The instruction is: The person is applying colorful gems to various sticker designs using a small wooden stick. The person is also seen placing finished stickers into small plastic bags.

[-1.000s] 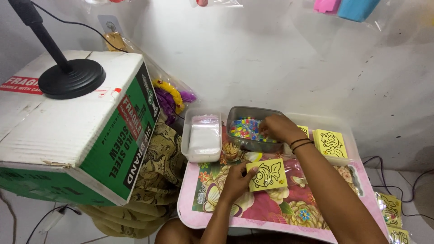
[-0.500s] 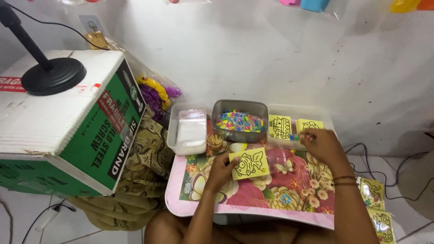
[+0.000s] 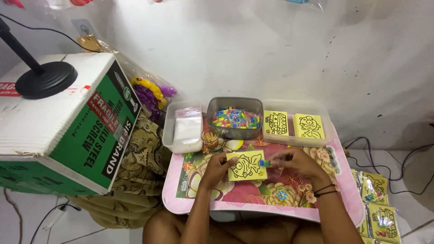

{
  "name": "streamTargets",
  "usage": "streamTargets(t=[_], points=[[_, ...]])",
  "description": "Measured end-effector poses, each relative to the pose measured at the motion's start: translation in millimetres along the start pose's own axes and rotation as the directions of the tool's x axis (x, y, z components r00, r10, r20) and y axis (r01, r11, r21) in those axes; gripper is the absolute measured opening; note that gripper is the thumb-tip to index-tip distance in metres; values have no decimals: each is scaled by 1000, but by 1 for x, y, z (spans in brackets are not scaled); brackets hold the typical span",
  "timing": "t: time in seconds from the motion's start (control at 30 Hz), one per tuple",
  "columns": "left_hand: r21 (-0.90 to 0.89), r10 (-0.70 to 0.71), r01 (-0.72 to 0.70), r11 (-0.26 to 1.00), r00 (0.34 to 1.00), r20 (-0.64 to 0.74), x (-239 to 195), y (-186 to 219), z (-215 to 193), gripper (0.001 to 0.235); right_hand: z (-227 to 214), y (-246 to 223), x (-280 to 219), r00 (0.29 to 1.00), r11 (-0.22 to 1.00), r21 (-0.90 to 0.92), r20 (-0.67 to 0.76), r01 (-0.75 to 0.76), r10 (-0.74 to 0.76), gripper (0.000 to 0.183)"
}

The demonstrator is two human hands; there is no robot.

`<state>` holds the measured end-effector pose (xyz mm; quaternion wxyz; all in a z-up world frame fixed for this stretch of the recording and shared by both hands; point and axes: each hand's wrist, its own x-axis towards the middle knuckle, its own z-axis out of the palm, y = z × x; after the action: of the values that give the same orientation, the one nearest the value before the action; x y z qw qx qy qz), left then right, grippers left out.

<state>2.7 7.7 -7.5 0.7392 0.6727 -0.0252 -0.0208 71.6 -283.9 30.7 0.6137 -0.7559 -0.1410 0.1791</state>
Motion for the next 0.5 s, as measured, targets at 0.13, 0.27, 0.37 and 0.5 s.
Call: streamTargets(t=[0.13,0.27,0.37,0.5], points=[[-3,-9,9,1000,1000,14,12,-18,-5,21,-1,55,30,999,998,49,-2,35,-35,29],[-16,-11,11,1000,1000,16,13,-18,-5,19,6,77,45,993,997,29,-94,71,-68,35],[-37,5,-4,999,1000,22,12,-14,-4,19,17,67,43,992,997,59,-119,39,-32,49],[-126,22,-18,992,999,32,13,-18,-6,19,28,36,29,999,996,84,-35,5,-2,65]])
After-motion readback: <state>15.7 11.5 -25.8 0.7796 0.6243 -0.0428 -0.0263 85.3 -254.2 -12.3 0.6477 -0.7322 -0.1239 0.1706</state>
